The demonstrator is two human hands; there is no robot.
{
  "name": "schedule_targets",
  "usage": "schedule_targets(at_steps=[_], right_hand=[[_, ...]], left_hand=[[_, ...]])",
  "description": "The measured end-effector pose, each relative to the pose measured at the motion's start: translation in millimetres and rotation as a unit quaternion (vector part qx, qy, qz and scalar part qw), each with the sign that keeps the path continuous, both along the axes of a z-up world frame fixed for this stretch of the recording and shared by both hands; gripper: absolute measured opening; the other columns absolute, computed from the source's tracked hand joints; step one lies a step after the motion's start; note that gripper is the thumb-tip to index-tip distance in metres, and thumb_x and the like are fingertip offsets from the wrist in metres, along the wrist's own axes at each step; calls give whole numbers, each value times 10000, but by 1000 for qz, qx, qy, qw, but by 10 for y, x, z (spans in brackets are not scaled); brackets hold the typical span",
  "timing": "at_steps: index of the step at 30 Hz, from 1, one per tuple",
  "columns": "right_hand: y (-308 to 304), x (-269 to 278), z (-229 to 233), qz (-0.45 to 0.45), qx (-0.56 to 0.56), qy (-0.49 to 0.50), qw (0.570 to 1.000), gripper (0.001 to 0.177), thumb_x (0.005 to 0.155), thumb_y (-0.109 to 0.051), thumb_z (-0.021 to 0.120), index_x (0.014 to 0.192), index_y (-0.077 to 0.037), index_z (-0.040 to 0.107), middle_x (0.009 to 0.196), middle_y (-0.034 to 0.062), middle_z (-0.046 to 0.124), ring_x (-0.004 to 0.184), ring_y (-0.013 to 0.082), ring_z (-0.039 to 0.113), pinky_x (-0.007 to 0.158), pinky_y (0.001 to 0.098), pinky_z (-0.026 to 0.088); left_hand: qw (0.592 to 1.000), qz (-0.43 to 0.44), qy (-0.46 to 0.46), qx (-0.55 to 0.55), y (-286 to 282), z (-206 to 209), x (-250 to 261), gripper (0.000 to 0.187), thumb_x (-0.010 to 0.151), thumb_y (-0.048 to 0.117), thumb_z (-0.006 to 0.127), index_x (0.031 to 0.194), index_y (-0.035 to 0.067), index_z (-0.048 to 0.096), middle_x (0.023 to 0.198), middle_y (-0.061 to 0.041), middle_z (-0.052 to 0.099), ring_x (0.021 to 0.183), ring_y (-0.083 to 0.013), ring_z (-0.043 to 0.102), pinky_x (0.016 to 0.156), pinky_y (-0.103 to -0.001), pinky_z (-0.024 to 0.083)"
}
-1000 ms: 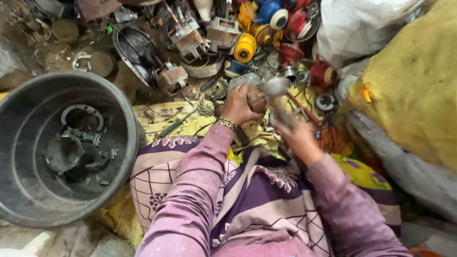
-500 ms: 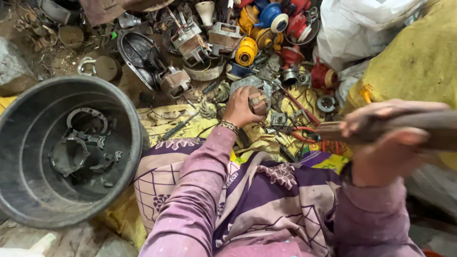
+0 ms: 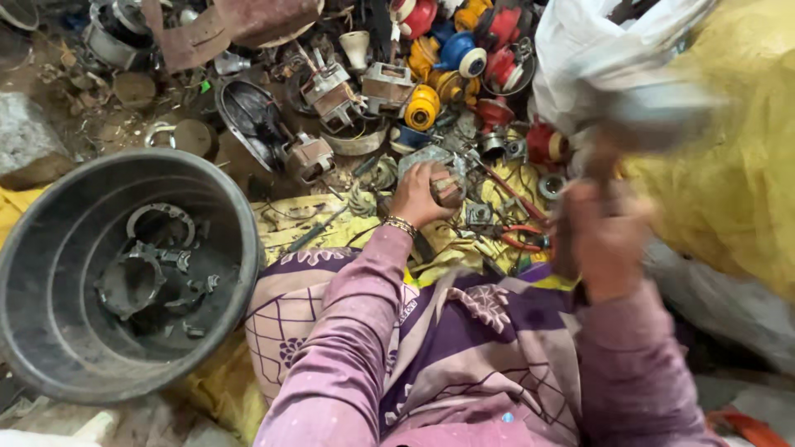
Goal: The person sits on the floor and uses a hammer to strike and break apart small metal components. They repeatedly pick up pieces, position them on a metal block, and hammer them to separate parts, placing broken pieces into a nearby bucket.
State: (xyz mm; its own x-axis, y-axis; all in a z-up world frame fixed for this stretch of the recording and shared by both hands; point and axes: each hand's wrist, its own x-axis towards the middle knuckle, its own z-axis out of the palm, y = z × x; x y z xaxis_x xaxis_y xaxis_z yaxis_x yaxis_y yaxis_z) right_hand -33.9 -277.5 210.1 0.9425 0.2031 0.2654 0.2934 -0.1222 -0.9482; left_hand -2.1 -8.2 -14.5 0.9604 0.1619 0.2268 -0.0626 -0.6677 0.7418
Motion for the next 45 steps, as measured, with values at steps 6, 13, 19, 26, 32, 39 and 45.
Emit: schedule_targets(at_steps=[6, 13, 19, 26, 32, 39, 45], right_hand=[[-30, 503, -291, -21, 41, -127, 991, 416, 1073, -405, 696, 997, 2, 650, 767, 112, 638, 644, 215, 623, 594, 364, 519], [269, 368, -1705, 30, -295, 131, 946, 448, 961, -411, 754, 947, 37, 750, 715, 106, 661, 621, 214, 587, 572, 380, 476], [-46, 160, -542, -40, -166, -13, 985, 361, 1011, -331, 712, 826, -25, 668, 661, 52, 651, 544, 142, 577, 503, 350, 458], [-228, 379, 289, -35, 58, -229, 971, 421, 1152, -430, 619, 1035, -27, 601, 768, 128, 613, 639, 240, 626, 611, 382, 532], [491, 282, -1174, -6, -283, 97, 954, 480, 981, -451, 730, 990, 28, 697, 690, 90, 647, 591, 213, 611, 555, 380, 502], [274, 176, -964, -57, -241, 204, 947, 436, 856, -452, 752, 972, -32, 743, 642, 53, 673, 536, 119, 617, 487, 339, 501], [-93, 395, 354, -67, 5, -221, 973, 418, 1165, -398, 677, 1026, -5, 643, 751, 83, 633, 633, 191, 662, 613, 325, 550]], left_hand=[[1000, -3, 10, -14, -11, 41, -5, 1086, 509, 429, 957, 1402, 22, 491, 1370, -198, 559, 1295, -375, 537, 1124, -425, 441], [999, 3, 39, 11, 74, 99, 141, 1098, 517, 453, 984, 1390, 23, 475, 1407, -211, 528, 1320, -378, 507, 1127, -432, 408], [999, -13, 49, -5, -11, 94, -9, 1154, 500, 415, 1001, 1427, 23, 436, 1420, -227, 494, 1319, -390, 477, 1109, -439, 393], [999, -9, 31, -21, -13, 118, 6, 1132, 502, 412, 979, 1437, 43, 459, 1376, -204, 547, 1289, -380, 531, 1104, -436, 437], [999, -2, 16, -34, -19, 132, -1, 1076, 532, 422, 970, 1417, 48, 487, 1361, -195, 572, 1285, -367, 556, 1101, -431, 463], [999, -20, 37, -26, -40, 183, -7, 1108, 510, 429, 974, 1421, 36, 480, 1395, -203, 557, 1299, -372, 542, 1103, -435, 447], [999, -3, 43, -6, -44, 213, -3, 1152, 501, 437, 988, 1436, 26, 456, 1417, -219, 527, 1324, -385, 506, 1127, -438, 413]])
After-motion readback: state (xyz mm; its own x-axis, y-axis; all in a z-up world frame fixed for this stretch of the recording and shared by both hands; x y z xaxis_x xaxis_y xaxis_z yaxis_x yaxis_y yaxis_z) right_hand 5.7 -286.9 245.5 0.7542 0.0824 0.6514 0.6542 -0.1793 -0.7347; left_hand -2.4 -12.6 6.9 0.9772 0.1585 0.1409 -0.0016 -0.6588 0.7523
